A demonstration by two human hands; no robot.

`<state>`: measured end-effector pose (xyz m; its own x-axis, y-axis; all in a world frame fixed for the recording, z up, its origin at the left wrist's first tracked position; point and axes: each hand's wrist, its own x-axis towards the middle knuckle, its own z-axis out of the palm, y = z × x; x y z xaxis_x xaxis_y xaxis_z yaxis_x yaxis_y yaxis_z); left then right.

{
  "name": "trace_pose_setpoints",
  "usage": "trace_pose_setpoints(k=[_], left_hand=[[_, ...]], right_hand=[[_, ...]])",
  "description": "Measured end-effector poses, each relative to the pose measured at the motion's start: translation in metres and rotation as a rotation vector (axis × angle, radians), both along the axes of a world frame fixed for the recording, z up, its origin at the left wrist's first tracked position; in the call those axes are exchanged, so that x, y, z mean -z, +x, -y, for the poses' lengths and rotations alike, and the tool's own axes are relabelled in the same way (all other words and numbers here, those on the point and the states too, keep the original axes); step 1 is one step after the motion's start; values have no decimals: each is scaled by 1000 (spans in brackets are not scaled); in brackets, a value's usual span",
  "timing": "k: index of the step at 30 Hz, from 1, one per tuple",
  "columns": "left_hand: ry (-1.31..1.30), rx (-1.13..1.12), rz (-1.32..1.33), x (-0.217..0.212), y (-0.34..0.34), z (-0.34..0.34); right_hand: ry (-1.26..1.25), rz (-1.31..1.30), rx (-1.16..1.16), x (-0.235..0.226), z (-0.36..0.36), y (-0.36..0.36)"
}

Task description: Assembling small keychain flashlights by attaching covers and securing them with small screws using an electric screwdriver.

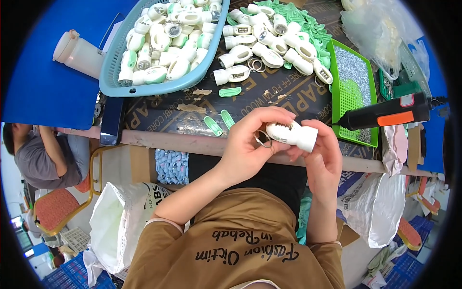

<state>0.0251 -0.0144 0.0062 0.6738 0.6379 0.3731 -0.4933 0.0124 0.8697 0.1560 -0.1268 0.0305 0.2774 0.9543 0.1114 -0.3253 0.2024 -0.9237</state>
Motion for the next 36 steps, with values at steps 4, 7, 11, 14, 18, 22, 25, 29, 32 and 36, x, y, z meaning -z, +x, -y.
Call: trace_pose_setpoints(k=[4,7,11,14,18,22,25,29,32,36], left_hand=[[191,-76,-256,-5,-9,1],[-163,187,-141,-12,-14,4],[-119,185,-331,-20,-30,2],[60,66,-338,-24,-49,2],[109,164,-360,-38,-73,0],[180,283,-377,-37,-63,8],[265,314,-573,-37,-57,10],[333,320,-605,-31,-52,7],[340,138,-557,-23,-48,6],[478,-120,-728,-23,-37,-3]], right_hand=[[-19,141,25,0,2,0],[-103,185,99,-7,3,0],[-12,123,-31,-5,-2,5],[-125,-59,-98,-6,-24,11],[245,1231,11,3,-90,6],[237,1617,-194,11,-132,-11],[235,1721,-172,9,-144,-18],[68,1680,-210,3,-138,-15],[-30,1391,-126,-5,-114,3],[-166,1066,113,-11,-51,35]])
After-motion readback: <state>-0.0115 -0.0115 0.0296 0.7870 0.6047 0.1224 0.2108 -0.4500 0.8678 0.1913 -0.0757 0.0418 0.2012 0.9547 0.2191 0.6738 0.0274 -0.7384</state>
